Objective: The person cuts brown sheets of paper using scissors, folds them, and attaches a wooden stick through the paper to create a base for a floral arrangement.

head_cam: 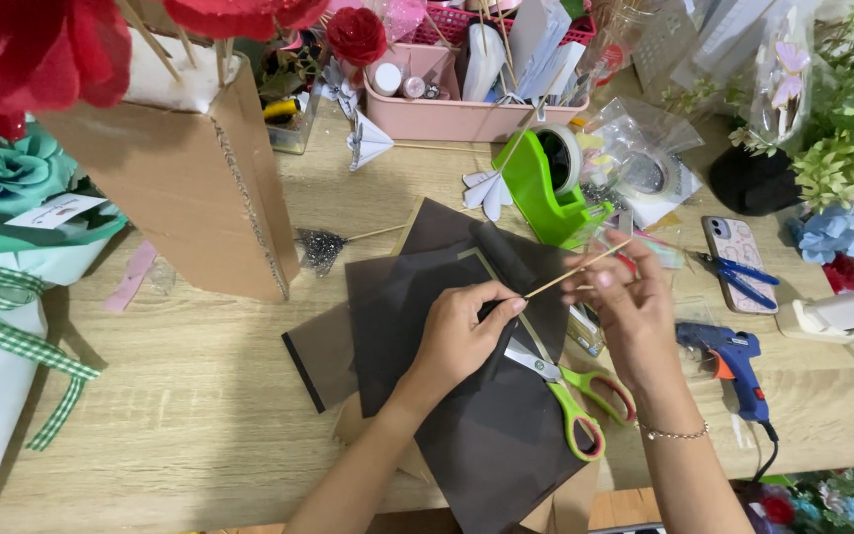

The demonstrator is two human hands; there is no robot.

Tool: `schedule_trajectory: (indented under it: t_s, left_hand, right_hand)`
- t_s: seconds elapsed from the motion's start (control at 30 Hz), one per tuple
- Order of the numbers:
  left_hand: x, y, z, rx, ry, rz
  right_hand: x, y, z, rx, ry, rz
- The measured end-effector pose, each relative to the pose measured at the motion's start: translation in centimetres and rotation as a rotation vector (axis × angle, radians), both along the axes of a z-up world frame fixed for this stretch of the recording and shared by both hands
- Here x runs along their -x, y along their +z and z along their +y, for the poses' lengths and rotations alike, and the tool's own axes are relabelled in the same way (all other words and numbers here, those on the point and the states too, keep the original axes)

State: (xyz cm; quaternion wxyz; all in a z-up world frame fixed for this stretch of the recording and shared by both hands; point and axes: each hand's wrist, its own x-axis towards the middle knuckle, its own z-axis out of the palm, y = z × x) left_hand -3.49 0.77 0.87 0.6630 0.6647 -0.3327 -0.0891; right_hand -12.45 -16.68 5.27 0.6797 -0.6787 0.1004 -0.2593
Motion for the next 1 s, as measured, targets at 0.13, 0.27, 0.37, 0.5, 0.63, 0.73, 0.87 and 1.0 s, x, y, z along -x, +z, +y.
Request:
schedule_trajectory:
  t_s: [0.13,0.27,0.37,0.5,0.63,0.73,0.87,1.0]
  left_hand:
    - [-0.1,0.6,0.1,-0.033,-0.046,0.091]
    - [-0.3,0.2,-0.2,-0.008,-0.108,0.183]
    - [-0.5,0.3,-0.1,0.011,-0.149,0.237]
    - [-0.2,0.9,0.4,-0.053,-0.191,0.281]
    - [-0.5,0.4,0.2,-0.086,-0.192,0.27]
    - [-0.8,0.7,0.3,-0.128,-0.131,0.311]
    - [-1.0,-0.1,0.0,-0.105,0.037,0.194]
    - [-1.4,-0.8,-0.2,-0.021,0.167,0.082]
  right_hand:
    - [-0.1,-1.0,0.5,0.236,0.096,0.203]
    - [-0.1,-1.3,1.4,0.208,0.096,0.253]
    - [-0.2,-1.6,1.1,0.197,0.1,0.221]
    - [-0.3,-1.1,1.3,0.256,0.092,0.219]
    - [-0.7,-2.6,0.8,0.291,0.062,0.198]
    - [-1.5,-3.0,0.9,0.317,0.034,0.168]
    - [-2.5,-2.2,1.5,0.341,0.067,0.164]
    - [-3.3,0.8,0.1,0.46,-0.012,0.3]
